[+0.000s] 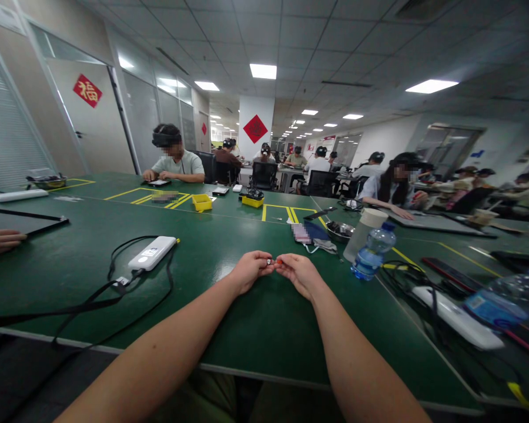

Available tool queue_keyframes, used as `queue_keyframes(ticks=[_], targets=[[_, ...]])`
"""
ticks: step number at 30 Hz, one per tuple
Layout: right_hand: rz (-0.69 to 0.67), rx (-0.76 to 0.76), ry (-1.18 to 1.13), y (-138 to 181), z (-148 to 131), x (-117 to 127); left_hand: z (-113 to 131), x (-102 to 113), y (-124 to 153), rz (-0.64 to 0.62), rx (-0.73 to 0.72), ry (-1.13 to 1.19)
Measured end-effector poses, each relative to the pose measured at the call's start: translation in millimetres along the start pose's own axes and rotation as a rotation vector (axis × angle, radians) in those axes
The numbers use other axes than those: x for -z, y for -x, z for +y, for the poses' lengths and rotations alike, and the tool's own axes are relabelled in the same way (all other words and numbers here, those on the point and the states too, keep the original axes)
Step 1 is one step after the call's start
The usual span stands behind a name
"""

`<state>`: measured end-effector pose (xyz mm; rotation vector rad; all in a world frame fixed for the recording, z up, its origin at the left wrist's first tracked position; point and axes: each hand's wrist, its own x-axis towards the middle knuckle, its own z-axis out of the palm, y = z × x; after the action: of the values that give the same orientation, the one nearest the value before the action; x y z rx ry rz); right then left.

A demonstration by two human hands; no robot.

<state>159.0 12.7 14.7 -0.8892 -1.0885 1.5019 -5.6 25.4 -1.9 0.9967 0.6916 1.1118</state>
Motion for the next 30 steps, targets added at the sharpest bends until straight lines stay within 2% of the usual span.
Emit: queue_keyframes(ticks=[4, 11, 17, 30], targets=[[-0.029, -0.003, -0.048, -0.6, -1.8, 0.7, 3.0, 0.4, 1.5, 0.022, -0.019, -0.015], [0.006, -0.002, 0.059, -1.4, 1.6, 2.8, 3.2, -0.3, 2.0, 0.018, -0.023, -0.141], [0.002, 0.006, 0.116, -0.1, 2.0, 1.1, 1.5, -1.9, 1.7, 0.024, -0.018, -0.139], [-0.014, 0.012, 0.04, -0.1, -0.7, 2.0, 0.6, -0.2, 0.9, -0.017, -0.018, -0.118]])
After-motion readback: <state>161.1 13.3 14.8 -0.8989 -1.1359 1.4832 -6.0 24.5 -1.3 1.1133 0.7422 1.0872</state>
